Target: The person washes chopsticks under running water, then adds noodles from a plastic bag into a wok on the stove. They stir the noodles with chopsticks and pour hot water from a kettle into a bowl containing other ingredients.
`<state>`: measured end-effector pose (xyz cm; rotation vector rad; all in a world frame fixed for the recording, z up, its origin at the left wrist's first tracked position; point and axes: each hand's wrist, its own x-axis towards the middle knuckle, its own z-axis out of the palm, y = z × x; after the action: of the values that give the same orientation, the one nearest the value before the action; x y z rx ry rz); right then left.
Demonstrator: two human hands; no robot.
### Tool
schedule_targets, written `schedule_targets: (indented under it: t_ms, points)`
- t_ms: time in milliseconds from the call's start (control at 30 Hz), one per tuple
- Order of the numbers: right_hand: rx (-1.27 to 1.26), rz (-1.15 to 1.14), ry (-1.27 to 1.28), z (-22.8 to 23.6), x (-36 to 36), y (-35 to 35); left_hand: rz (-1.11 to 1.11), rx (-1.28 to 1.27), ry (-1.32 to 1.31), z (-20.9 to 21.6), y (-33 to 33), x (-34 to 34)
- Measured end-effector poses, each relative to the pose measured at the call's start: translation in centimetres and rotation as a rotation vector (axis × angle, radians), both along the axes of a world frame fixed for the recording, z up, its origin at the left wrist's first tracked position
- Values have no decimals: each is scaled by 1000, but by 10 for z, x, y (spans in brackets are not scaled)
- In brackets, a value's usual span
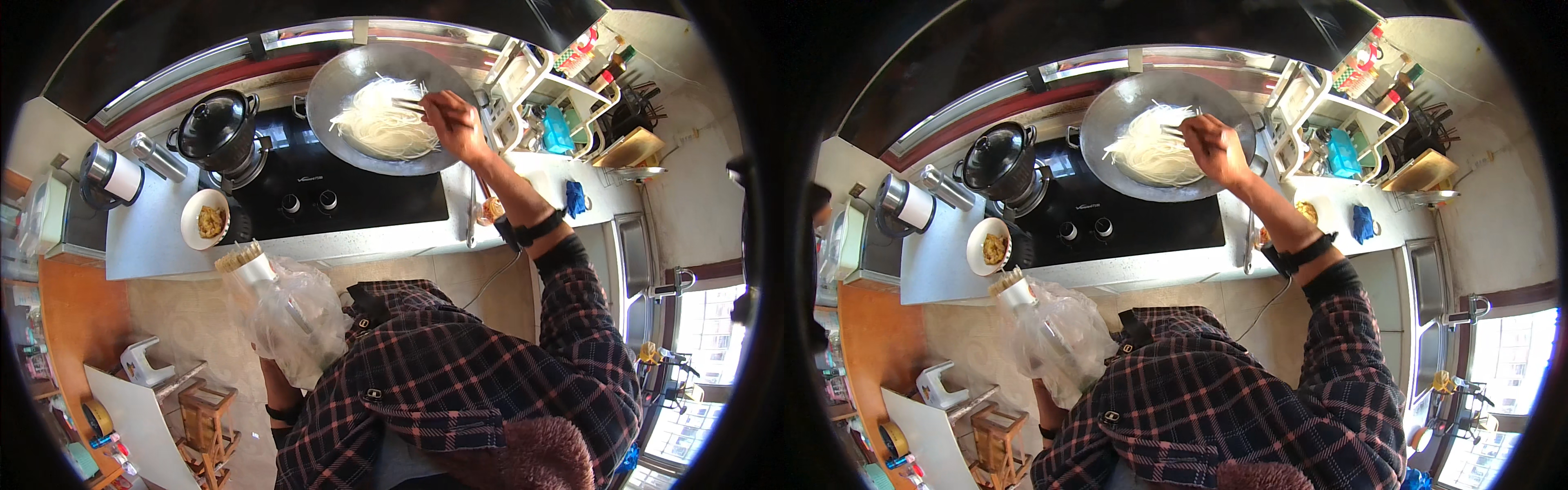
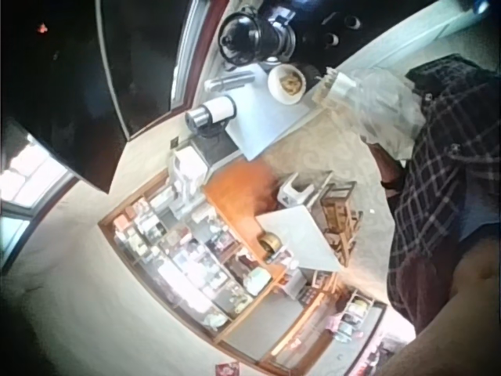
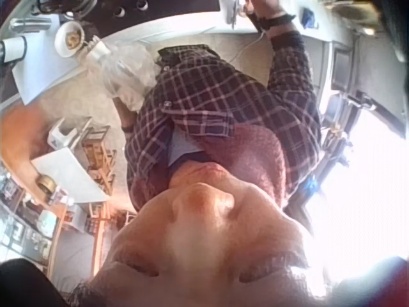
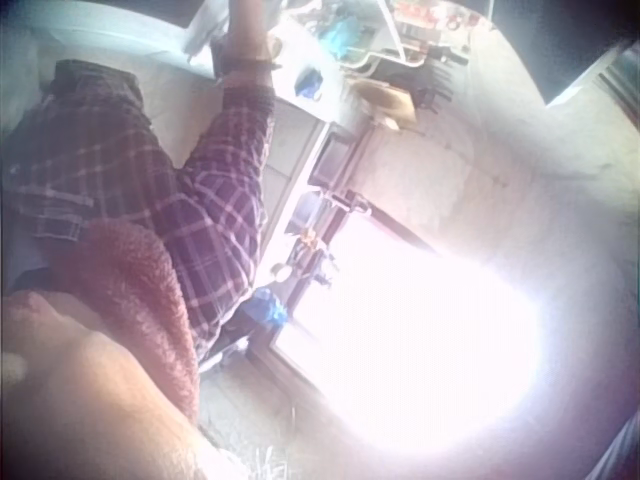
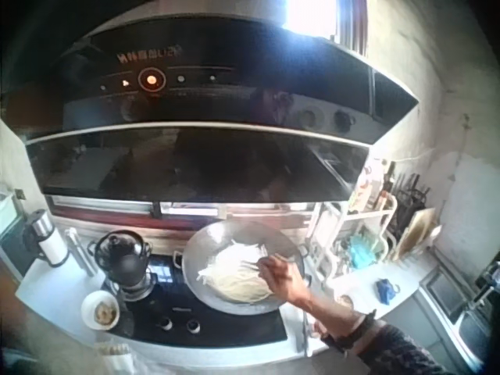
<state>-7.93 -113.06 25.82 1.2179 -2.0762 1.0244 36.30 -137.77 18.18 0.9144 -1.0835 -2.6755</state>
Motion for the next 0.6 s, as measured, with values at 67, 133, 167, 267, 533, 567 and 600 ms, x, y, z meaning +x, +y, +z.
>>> schedule_targets:
  t_ms: [67, 133, 167, 267, 533, 567, 600]
  points:
    - [132, 133, 21, 5, 28, 18, -19, -4, 3, -2, -2, 0]
    - [335, 245, 276, 5, 65, 38, -36, -8, 6, -3, -5, -3]
    - [476, 305, 349, 1, 89, 48, -45, -9, 4, -3, -6, -4]
    - [562, 550, 292, -25, 135, 74, -77, -4, 4, -3, -7, -11]
    - [982, -101, -53, -162, 115, 94, -188, -13, 52, -11, -15, -34]
    - [917, -162, 4, -179, 108, 88, -205, -13, 60, -12, -16, -36]
    - [897, -228, 21, -195, 103, 80, -223, -11, 69, -14, -18, -39]
